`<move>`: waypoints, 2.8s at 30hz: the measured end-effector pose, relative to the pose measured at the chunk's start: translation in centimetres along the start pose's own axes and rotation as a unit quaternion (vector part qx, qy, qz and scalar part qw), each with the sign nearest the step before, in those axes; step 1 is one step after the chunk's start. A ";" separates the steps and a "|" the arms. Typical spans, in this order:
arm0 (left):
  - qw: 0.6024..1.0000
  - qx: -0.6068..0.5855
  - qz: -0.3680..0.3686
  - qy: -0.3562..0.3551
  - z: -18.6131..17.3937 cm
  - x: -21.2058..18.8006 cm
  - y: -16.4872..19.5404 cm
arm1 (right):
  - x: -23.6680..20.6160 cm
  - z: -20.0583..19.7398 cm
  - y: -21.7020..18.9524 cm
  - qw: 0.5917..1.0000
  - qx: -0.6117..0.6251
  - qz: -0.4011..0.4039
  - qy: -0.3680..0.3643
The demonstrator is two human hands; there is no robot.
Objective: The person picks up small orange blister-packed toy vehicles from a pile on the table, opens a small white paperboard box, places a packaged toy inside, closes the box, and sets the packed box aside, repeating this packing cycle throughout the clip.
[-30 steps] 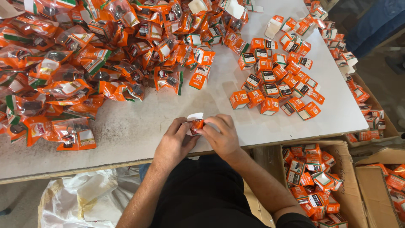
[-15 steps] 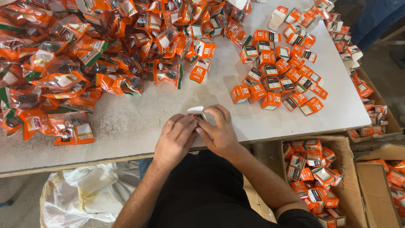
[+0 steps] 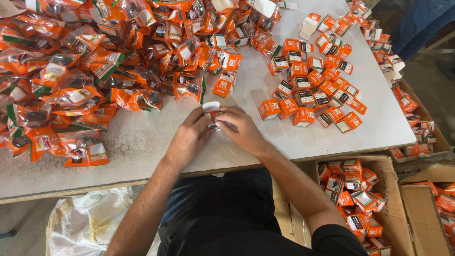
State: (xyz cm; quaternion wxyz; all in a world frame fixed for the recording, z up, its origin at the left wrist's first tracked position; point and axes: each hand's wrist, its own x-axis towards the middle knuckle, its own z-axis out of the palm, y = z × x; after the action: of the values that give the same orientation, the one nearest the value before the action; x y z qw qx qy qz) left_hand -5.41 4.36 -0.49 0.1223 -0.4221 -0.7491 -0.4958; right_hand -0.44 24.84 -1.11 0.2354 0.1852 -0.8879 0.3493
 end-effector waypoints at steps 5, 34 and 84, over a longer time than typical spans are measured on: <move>0.998 0.020 -0.053 0.021 1.2 -1.9 0.0 | -0.4 0.2 -1.0 0.981 0.113 0.157 -0.012; 0.999 -0.005 -0.033 0.002 0.6 -1.8 0.9 | -0.8 -0.9 -2.3 0.996 -0.044 -0.068 -0.035; 0.992 0.096 -0.027 0.074 -3.0 1.4 -1.3 | -0.5 1.4 -5.6 0.974 -0.184 -0.093 -0.093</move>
State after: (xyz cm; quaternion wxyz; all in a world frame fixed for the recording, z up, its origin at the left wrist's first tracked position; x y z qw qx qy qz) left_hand -7.99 2.31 0.94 0.2036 -0.3499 -0.7934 -0.4547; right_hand 2.32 20.03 0.68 0.2133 0.2521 -0.9339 0.1373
